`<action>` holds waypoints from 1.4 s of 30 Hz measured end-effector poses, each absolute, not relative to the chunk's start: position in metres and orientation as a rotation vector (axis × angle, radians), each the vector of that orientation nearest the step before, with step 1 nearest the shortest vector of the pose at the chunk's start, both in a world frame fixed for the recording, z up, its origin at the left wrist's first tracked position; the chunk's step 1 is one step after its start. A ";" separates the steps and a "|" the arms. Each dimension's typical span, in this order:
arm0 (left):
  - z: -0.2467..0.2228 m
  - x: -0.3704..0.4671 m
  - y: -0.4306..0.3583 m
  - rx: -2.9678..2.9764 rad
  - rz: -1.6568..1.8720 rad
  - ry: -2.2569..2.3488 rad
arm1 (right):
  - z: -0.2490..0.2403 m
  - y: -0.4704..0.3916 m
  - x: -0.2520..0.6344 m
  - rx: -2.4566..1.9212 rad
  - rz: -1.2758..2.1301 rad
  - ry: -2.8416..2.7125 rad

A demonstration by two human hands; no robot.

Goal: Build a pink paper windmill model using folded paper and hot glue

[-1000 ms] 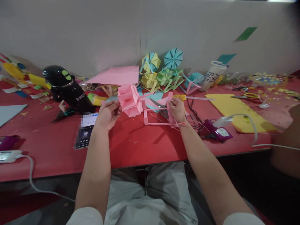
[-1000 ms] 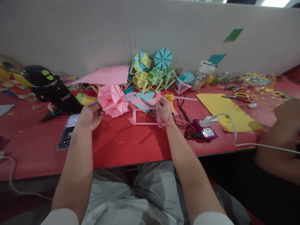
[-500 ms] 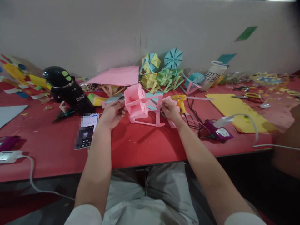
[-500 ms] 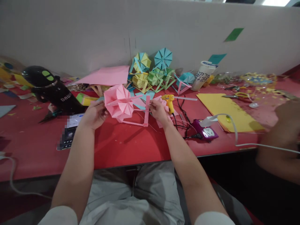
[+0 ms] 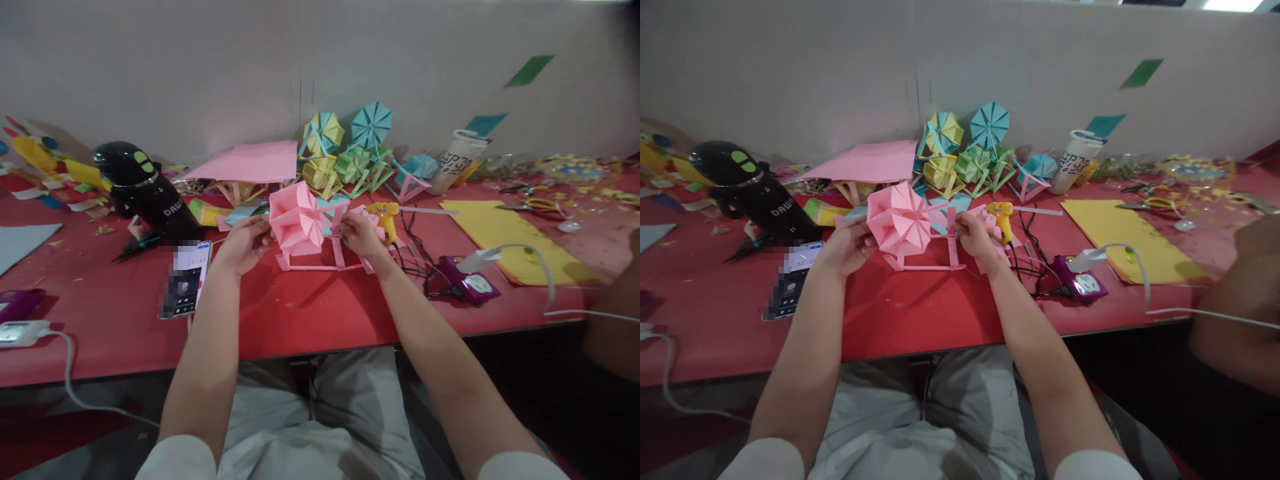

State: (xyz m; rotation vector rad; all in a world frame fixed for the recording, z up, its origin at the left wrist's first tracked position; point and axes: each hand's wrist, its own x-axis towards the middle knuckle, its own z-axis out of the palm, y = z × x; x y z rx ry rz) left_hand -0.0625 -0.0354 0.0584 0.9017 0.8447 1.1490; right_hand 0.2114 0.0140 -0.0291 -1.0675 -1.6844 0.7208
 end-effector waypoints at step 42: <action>0.028 -0.065 -0.021 1.245 1.080 1.020 | 0.006 -0.023 0.211 -1.126 0.980 -1.435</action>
